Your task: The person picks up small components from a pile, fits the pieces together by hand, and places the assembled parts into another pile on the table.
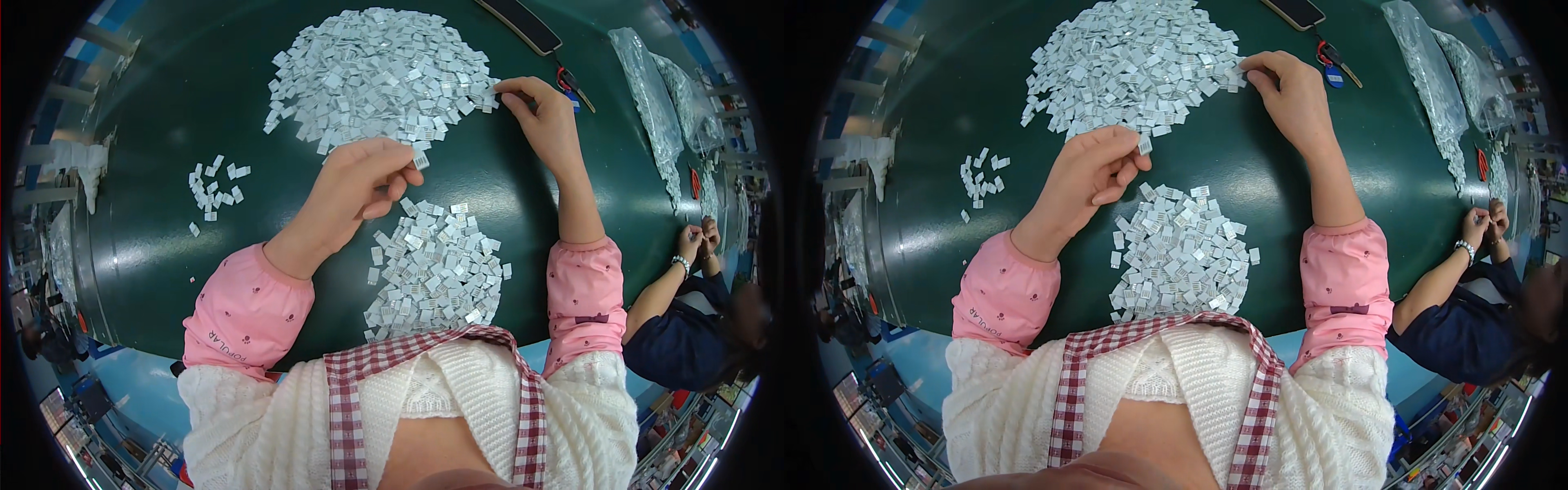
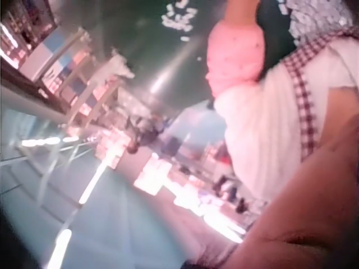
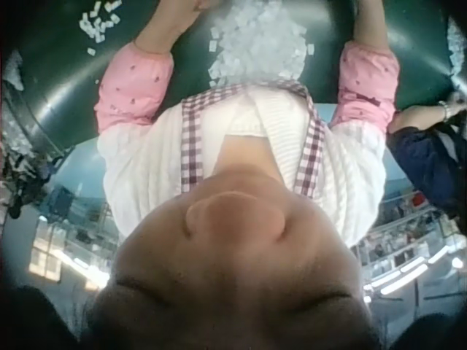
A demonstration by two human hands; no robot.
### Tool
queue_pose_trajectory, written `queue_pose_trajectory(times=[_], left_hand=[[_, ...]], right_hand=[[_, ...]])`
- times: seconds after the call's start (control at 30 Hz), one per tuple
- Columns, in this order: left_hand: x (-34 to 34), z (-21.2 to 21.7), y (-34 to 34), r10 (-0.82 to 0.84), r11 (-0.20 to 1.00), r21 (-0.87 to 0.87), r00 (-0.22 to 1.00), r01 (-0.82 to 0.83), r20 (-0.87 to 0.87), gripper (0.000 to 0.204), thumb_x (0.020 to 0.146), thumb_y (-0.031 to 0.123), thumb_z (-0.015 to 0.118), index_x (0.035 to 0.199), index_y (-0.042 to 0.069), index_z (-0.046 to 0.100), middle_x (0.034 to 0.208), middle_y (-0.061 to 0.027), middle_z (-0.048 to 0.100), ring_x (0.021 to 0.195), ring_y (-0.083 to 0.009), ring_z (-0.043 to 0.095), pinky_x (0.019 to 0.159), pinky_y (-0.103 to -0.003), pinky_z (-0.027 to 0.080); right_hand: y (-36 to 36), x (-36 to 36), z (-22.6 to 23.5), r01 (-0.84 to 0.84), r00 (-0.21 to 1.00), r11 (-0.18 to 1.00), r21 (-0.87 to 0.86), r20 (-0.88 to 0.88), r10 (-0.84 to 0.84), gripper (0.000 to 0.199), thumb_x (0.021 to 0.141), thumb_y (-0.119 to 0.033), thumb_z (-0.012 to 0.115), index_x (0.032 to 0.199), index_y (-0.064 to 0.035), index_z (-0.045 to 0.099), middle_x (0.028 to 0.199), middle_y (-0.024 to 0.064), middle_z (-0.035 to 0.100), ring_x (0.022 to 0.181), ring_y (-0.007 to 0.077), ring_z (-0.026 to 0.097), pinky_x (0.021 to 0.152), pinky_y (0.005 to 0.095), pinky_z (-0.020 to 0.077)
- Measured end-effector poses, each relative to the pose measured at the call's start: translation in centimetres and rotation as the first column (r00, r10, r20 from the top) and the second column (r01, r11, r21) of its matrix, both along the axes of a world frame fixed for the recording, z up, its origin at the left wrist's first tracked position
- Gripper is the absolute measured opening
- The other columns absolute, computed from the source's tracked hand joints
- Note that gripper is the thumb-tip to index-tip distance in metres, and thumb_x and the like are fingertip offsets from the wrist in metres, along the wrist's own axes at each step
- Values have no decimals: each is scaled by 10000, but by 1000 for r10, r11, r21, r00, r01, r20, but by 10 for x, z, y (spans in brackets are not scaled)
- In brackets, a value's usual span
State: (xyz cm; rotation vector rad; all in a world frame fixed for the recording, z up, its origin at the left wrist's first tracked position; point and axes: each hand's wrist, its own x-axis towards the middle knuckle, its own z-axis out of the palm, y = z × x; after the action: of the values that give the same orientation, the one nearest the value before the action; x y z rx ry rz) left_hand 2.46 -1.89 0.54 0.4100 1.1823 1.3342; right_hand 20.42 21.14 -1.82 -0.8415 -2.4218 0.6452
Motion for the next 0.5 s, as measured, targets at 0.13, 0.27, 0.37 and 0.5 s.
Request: queue_pose_trajectory(times=[0.13,0.27,0.37,0.5], left_hand=[[6,-1,-4,-183,980,21,933,200,-309,93,959,89,654,1002,16,692,916,-99,696,629,-42,479,497,-156,327],[9,-8,-4,-260,940,29,771,339,-582,73,931,66,684,990,31,710,899,-63,690,627,-50,479,546,-178,369],[9,-13,-3,-103,965,117,748,236,-656,78,890,59,711,963,39,725,820,-14,673,593,-73,484,561,-222,405],[16,-26,-1,21,928,262,666,264,-745,76,899,54,693,964,25,722,819,-13,661,609,-85,485,570,-222,400]], right_hand=[[3,3,4,56,997,998,-15,62,-55,162,920,-40,676,1058,-31,759,901,38,722,745,128,599,682,244,465],[2,3,7,90,992,995,-47,98,-85,160,910,-40,686,1053,-35,756,879,36,710,733,126,585,679,244,460],[-1,1,8,63,994,995,-82,90,-56,158,900,-33,691,1046,-39,750,859,32,686,714,125,561,674,248,453],[-4,-1,7,20,997,995,-95,80,-12,163,887,-19,699,1043,-42,742,851,30,659,700,125,538,670,254,446]])
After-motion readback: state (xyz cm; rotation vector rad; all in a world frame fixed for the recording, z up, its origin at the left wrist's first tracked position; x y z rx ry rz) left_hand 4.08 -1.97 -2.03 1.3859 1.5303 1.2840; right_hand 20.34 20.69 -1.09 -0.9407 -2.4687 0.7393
